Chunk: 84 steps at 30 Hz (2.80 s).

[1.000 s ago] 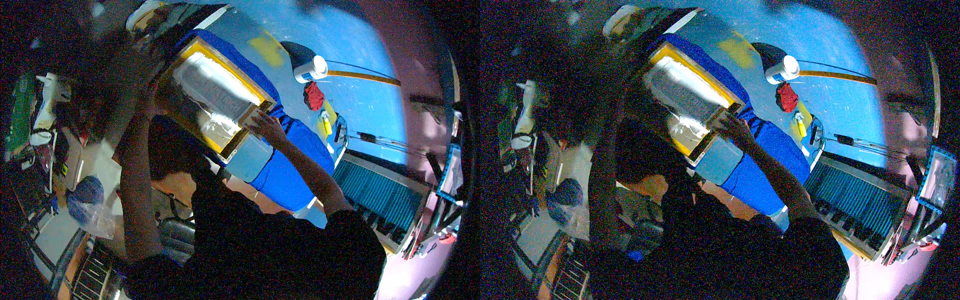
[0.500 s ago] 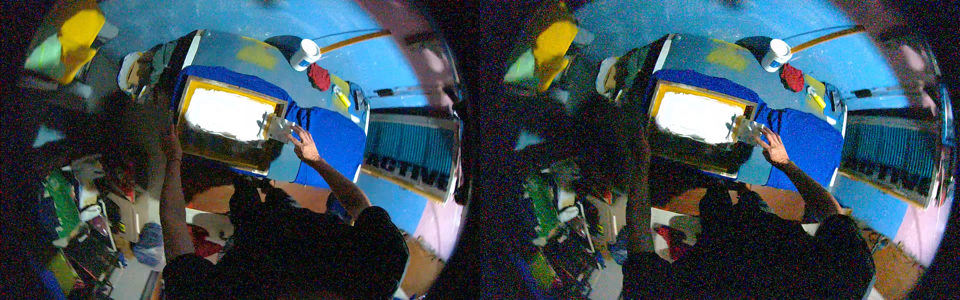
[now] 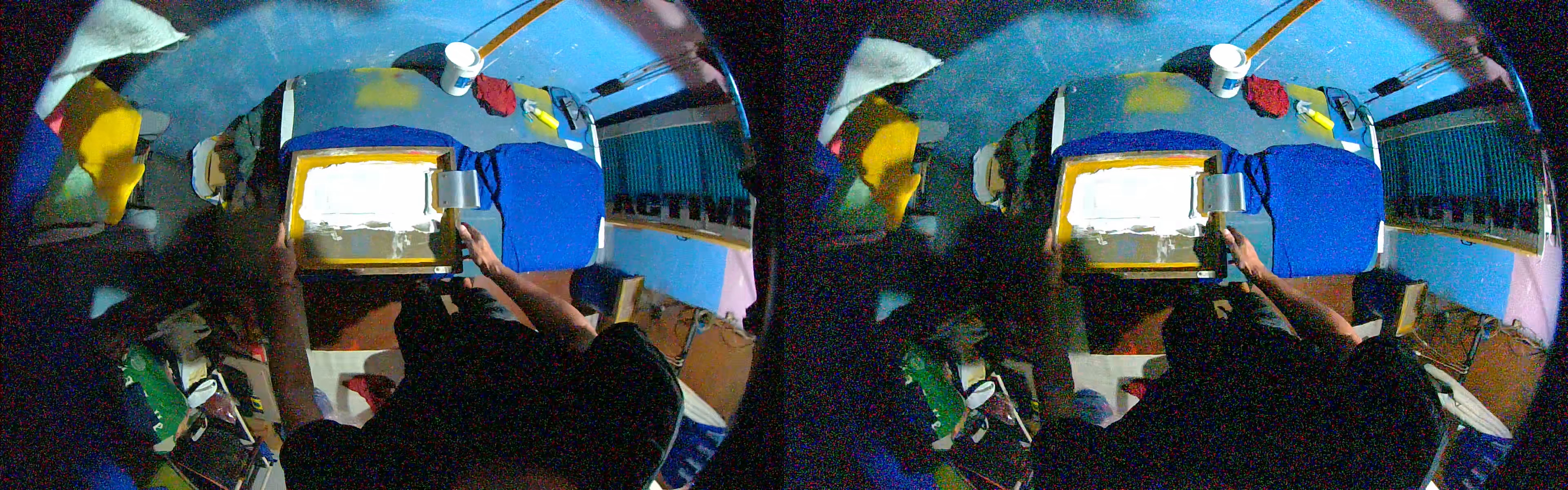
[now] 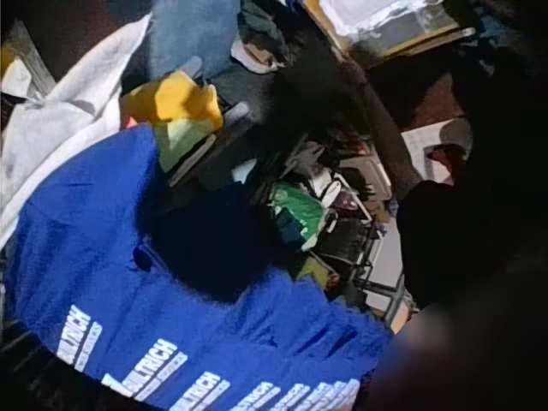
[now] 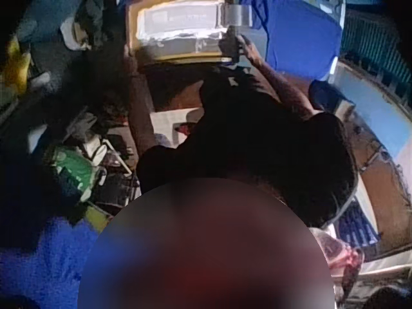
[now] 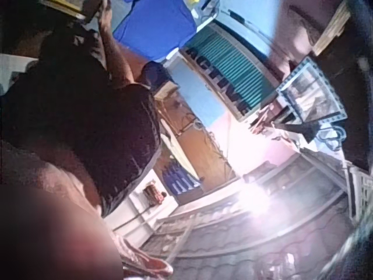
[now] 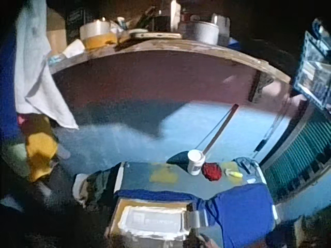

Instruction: The person lays a blue t-shirt on a screen-printing station, aligns a yellow-framed screen over the logo area, and uses a squeegee to pull white ink across the screen onto the shirt. After each print, the shirt is lifted and repositioned, and the process is repeated multiple times.

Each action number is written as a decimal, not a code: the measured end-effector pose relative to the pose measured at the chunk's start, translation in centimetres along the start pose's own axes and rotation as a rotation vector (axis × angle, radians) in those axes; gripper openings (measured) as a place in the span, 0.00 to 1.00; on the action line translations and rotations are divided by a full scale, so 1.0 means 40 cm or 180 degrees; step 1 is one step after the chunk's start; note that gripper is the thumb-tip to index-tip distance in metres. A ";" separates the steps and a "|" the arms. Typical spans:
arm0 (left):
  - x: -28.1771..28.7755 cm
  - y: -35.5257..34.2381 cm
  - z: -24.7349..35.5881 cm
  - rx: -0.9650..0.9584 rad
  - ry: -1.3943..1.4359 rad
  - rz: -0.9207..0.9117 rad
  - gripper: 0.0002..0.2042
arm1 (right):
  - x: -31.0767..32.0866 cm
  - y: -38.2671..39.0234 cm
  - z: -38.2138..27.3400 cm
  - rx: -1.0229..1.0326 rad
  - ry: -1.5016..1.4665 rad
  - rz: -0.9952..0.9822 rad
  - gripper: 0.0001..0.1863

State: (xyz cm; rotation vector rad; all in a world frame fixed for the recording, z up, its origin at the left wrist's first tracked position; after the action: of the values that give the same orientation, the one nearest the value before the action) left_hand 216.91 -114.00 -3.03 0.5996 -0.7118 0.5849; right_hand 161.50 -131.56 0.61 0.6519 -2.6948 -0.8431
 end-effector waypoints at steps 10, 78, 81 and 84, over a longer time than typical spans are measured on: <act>0.028 0.052 0.009 -0.0435 0.0395 -0.0423 0.30 | -0.036 0.024 -0.004 0.0604 -0.0016 0.0204 0.25; 0.105 0.134 0.229 -0.0007 0.0067 0.0119 0.27 | -0.012 0.158 -0.169 0.1056 0.0265 0.1853 0.33; 0.105 0.131 0.226 0.0174 0.0046 0.0027 0.27 | 0.002 0.148 -0.155 0.1212 0.0482 0.1962 0.33; 0.110 0.130 0.234 0.0015 0.0028 0.0074 0.28 | 0.016 0.145 -0.147 0.1245 0.1048 0.2051 0.32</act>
State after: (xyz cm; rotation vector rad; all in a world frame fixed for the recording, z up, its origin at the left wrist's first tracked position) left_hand 212.24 -115.52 7.45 0.5934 -0.7100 0.6105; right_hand 161.04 -130.41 8.81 -0.0399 -2.5168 -0.0407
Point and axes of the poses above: each hand's wrist, its own y-axis away from the middle knuckle, its own x-axis out of the back of the hand, z = x × y, the point moved 7 cm from there along -y, towards the middle knuckle, and after that the axes turned 12 degrees about x, right-handed, at the moved point
